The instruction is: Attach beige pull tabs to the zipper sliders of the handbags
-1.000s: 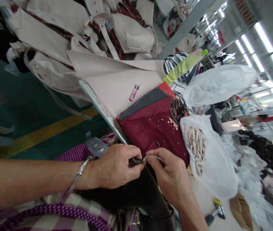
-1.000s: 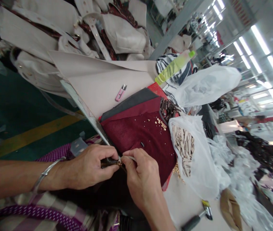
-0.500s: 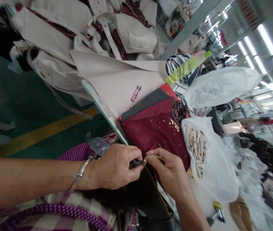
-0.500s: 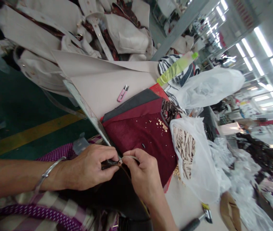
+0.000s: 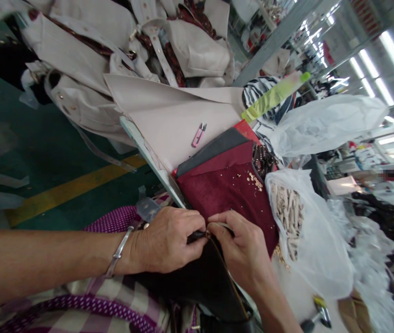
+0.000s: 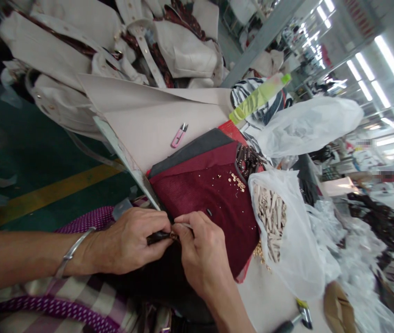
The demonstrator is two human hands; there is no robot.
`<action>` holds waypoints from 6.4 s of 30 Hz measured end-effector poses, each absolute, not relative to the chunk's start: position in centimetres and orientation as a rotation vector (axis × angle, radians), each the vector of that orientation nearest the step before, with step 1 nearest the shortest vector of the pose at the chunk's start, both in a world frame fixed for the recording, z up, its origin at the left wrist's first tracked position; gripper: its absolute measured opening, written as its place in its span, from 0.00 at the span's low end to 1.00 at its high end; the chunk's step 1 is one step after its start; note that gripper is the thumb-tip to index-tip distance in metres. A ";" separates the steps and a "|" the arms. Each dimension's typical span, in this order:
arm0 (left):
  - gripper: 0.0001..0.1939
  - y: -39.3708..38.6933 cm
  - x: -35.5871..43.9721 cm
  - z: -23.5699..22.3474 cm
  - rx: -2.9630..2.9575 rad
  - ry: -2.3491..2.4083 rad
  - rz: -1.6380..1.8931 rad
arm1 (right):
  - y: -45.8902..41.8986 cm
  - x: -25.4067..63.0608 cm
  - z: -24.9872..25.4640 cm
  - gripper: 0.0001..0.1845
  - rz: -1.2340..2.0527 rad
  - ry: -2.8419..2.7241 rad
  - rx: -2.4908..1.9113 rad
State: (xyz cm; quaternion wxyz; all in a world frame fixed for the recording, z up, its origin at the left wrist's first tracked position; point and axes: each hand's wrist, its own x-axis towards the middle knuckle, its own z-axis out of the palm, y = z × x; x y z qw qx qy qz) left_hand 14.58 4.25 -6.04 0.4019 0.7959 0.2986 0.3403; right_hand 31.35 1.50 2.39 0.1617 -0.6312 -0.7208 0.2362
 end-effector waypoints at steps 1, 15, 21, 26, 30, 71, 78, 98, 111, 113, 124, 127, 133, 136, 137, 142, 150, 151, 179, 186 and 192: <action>0.06 4.2 14.5 -6.0 2.003 0.756 0.867 | 1.7 31.5 2.3 0.06 0.799 -1.940 -1.857; 0.05 4.9 14.1 -5.9 1.812 0.757 0.791 | 2.3 33.1 2.0 0.06 1.071 -1.840 -1.735; 0.01 5.1 14.0 -6.0 1.838 0.763 0.744 | 2.9 34.1 2.5 0.09 1.153 -2.021 -1.678; 0.03 5.5 14.1 -6.0 1.797 0.766 0.744 | 2.8 34.0 1.6 0.04 1.162 -1.975 -1.607; 0.04 5.8 14.2 -6.0 1.760 0.788 0.714 | 2.2 33.3 1.2 0.05 1.092 -1.879 -1.693; 0.13 6.6 13.2 -6.2 1.709 0.803 0.528 | 10.9 31.4 2.9 0.13 1.270 -1.904 -1.771; 0.16 7.4 12.2 -5.4 1.613 0.803 0.425 | 21.5 26.7 -0.4 0.24 0.383 -2.021 -2.128; 0.19 5.7 12.6 -5.5 1.386 0.838 0.413 | 1.6 32.5 3.7 0.25 0.992 -1.166 -1.846; 0.21 4.1 13.1 -4.5 1.439 0.857 0.453 | -11.2 30.2 -3.6 0.21 0.546 -1.279 -1.919; 0.21 3.9 13.1 -4.5 1.455 0.871 0.467 | -11.2 30.1 -3.8 0.18 0.270 -1.583 -1.919; 0.20 3.8 13.1 -4.5 1.408 0.820 0.470 | -10.6 28.8 -3.3 0.18 -0.418 -2.150 -1.958; 0.20 4.0 13.1 -4.6 1.368 0.819 0.467 | -10.7 29.0 -3.2 0.17 -0.372 -2.135 -1.932; 0.21 3.6 12.9 -5.0 1.406 0.840 0.509 | -10.8 28.9 -3.6 0.17 -0.233 -2.082 -1.874; 0.21 3.4 13.0 -5.2 1.419 0.842 0.528 | -10.8 28.5 -4.1 0.16 -0.252 -2.018 -1.869; 0.21 3.3 13.0 -5.2 1.422 0.843 0.534 | -10.9 28.3 -4.4 0.16 -0.269 -2.008 -1.880; 0.20 3.3 13.4 -5.2 1.433 0.857 0.585 | -10.9 27.3 -5.0 0.15 -0.387 -1.954 -1.941; 0.20 2.4 13.5 -5.1 1.485 0.875 0.681 | -10.2 25.6 -4.5 0.13 -0.470 -1.950 -2.036; 0.20 2.3 13.6 -5.1 1.477 0.877 0.692 | -10.1 25.3 -4.6 0.13 -0.477 -1.914 -2.049; 0.17 1.4 14.1 -6.4 1.640 1.015 0.705 | -7.7 23.6 -2.3 0.13 -0.756 -2.098 -2.274; 0.19 1.7 13.7 -6.6 1.602 0.995 0.695 | -7.6 24.5 -3.3 0.21 -0.106 -1.882 -2.142; 0.20 2.4 12.6 -6.6 1.607 0.956 0.519 | -8.1 24.0 -4.3 0.21 0.002 -1.832 -2.111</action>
